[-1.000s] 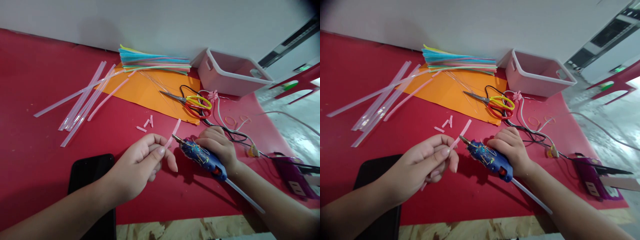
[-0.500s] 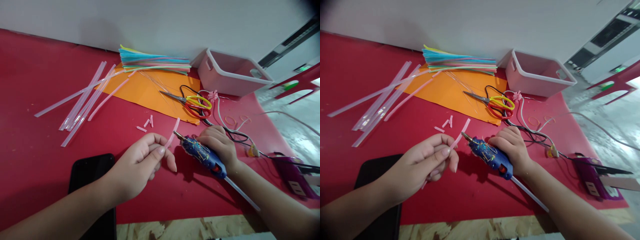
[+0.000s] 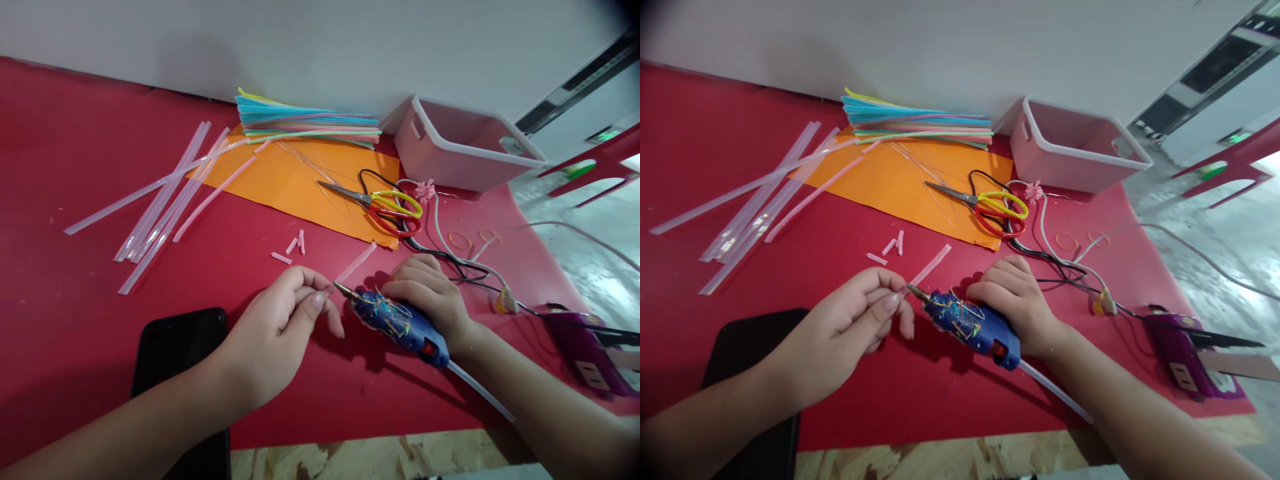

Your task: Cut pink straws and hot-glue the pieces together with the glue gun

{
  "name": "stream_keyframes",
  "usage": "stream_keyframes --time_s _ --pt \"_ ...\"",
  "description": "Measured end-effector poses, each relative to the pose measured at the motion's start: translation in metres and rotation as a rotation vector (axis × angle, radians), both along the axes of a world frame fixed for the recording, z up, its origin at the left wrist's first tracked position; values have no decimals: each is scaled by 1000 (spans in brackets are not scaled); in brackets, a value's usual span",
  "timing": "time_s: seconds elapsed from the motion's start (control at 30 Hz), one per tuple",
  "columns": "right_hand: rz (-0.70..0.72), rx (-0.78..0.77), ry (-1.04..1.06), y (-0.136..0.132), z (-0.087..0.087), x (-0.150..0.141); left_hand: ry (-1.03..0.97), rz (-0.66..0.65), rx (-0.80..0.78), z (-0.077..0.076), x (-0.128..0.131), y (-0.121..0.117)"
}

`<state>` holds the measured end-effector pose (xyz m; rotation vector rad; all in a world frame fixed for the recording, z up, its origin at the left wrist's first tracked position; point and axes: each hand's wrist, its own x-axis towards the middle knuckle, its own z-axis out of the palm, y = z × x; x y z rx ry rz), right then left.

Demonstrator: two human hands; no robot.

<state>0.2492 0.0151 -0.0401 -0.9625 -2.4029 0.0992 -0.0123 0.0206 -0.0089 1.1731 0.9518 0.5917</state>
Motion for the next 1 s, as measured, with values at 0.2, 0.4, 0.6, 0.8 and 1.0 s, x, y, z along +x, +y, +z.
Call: stream_keyframes --time_s 0.2,0.4,0.6,0.8,1.0 --pt "-7 -37 -23 0 -1 0 9 -7 5 2 1 2" --pt "-9 -35 -36 1 -1 1 127 -8 149 1 0 1" --pt "-32 -51 -46 1 -1 2 203 -40 336 -1 -1 -1" --pt "-33 -52 -56 1 -1 2 177 -30 311 0 -2 -2" --pt "-23 -22 -56 3 -2 3 83 -17 149 2 -1 -2"
